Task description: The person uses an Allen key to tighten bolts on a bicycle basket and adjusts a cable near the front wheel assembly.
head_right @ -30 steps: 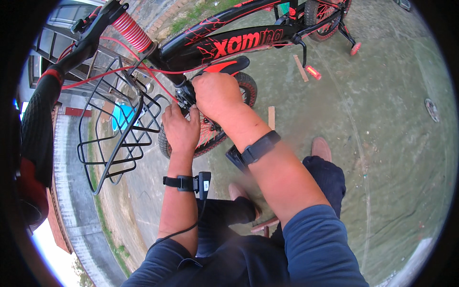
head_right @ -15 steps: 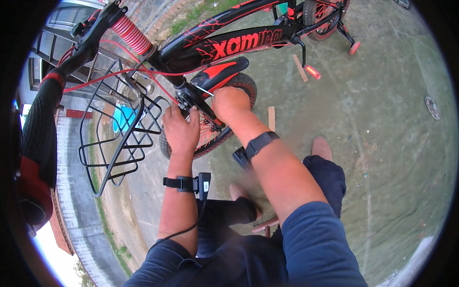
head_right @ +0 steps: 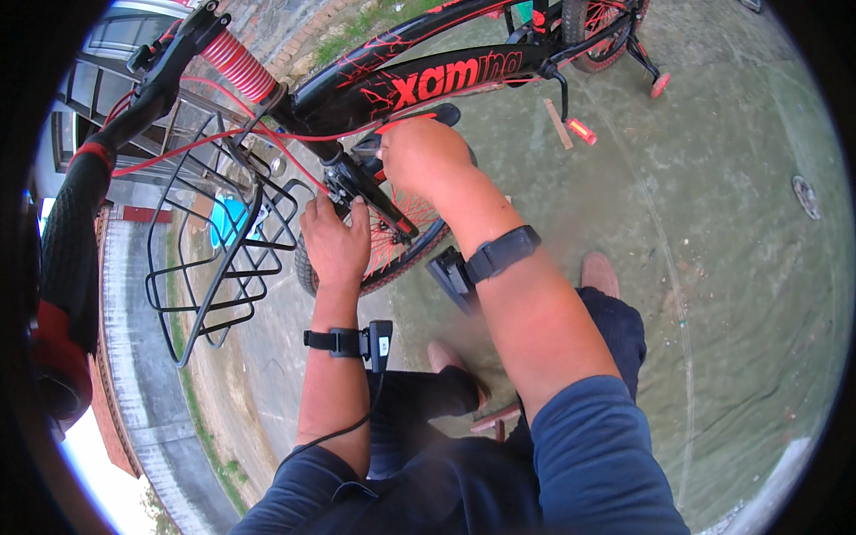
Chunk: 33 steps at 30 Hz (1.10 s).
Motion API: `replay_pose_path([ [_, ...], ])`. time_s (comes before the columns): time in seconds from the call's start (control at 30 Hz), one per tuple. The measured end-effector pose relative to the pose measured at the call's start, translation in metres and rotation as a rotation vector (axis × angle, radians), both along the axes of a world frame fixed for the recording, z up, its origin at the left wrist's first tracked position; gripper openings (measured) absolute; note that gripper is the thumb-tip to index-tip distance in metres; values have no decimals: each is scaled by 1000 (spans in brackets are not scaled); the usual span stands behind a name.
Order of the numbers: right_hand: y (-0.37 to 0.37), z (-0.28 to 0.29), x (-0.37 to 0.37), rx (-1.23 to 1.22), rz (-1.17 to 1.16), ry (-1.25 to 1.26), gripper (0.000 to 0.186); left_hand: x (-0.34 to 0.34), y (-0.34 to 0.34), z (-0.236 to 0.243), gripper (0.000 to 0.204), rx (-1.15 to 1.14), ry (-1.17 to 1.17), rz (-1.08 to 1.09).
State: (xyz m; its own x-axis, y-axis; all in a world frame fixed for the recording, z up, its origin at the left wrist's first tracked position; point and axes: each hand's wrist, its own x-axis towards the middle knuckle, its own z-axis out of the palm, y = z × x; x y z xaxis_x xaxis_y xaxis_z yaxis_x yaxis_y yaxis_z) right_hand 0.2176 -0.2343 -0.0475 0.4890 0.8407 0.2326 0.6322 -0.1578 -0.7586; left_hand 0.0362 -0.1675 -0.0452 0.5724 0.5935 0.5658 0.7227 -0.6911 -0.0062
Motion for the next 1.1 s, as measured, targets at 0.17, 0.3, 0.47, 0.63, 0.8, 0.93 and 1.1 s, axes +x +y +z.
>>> replay_pose_path([
  [0.17,3,15,-6,-50,12,-6,23,0,-1,3,59,-102,41,64],
  [0.3,7,19,-10,-88,-1,-10,23,0,-1,1,51,-31,-3,13],
  [0.47,5,28,-25,-121,-13,-43,22,-2,1,-1,51,3,10,4],
  [0.63,0,9,-24,-146,-2,-22,21,0,-2,2,51,-39,9,22],
  [0.8,8,-32,-35,-233,8,2,19,1,0,2,52,-11,13,12],
  [0.93,9,-35,-32,-221,-9,-16,19,1,-3,5,57,-103,27,49],
  [1.1,-4,-21,-16,-159,21,-22,20,-2,-3,5,60,-140,49,85],
])
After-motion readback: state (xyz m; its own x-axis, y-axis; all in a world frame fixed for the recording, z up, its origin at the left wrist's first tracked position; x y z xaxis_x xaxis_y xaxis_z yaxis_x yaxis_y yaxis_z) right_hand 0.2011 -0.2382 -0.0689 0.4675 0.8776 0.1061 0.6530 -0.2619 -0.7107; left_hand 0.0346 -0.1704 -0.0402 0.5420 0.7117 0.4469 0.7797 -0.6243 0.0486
